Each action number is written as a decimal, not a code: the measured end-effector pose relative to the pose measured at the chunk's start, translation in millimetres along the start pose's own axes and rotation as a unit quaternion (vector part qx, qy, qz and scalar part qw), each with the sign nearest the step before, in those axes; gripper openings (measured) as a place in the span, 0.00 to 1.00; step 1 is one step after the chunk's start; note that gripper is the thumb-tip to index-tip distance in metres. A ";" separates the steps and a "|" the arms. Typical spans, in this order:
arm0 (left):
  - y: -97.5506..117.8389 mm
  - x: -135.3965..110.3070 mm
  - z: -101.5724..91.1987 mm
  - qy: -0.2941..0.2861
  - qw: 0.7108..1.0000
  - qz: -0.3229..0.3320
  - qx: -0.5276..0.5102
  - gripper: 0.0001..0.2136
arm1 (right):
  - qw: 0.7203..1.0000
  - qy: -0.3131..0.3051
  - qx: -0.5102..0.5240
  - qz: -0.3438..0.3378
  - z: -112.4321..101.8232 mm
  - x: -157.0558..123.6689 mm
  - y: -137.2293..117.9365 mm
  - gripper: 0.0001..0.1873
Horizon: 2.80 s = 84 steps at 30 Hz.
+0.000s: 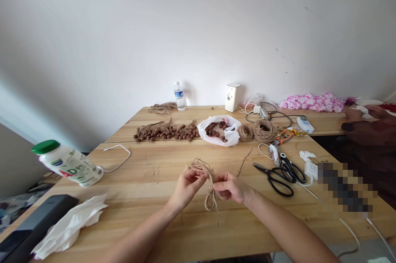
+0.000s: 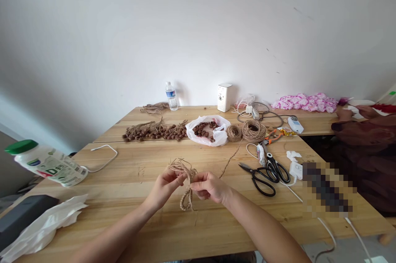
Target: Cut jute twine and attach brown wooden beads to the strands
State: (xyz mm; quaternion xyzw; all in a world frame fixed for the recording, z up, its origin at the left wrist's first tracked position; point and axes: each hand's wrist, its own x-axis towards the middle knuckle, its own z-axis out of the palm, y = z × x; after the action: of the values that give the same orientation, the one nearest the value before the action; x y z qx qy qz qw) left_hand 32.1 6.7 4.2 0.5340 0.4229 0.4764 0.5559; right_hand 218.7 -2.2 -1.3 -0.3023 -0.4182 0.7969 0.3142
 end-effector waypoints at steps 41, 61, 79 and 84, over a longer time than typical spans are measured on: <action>4.7 1.7 2.5 -0.141 0.904 -0.199 -0.350 0.06 | 0.998 0.032 -0.038 0.050 3.9 1.9 -4.6 0.14; -4.5 21.6 -19.9 0.058 0.973 0.079 0.210 0.06 | 0.998 0.042 -0.023 0.035 -0.4 2.9 -3.0 0.15; 4.9 5.3 -12.8 -0.101 0.848 0.386 0.348 0.04 | 0.998 0.055 -0.026 0.023 -2.9 4.0 0.2 0.17; 6.8 5.9 -14.9 -0.129 0.870 0.356 0.314 0.03 | 0.998 0.051 -0.025 0.014 -4.0 3.8 0.1 0.16</action>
State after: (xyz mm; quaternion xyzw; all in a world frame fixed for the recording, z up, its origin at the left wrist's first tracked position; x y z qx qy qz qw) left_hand 18.1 15.1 10.2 0.8518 0.2556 0.4108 0.2009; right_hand 219.3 2.5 -4.1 -0.3563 -0.4166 0.7741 0.3165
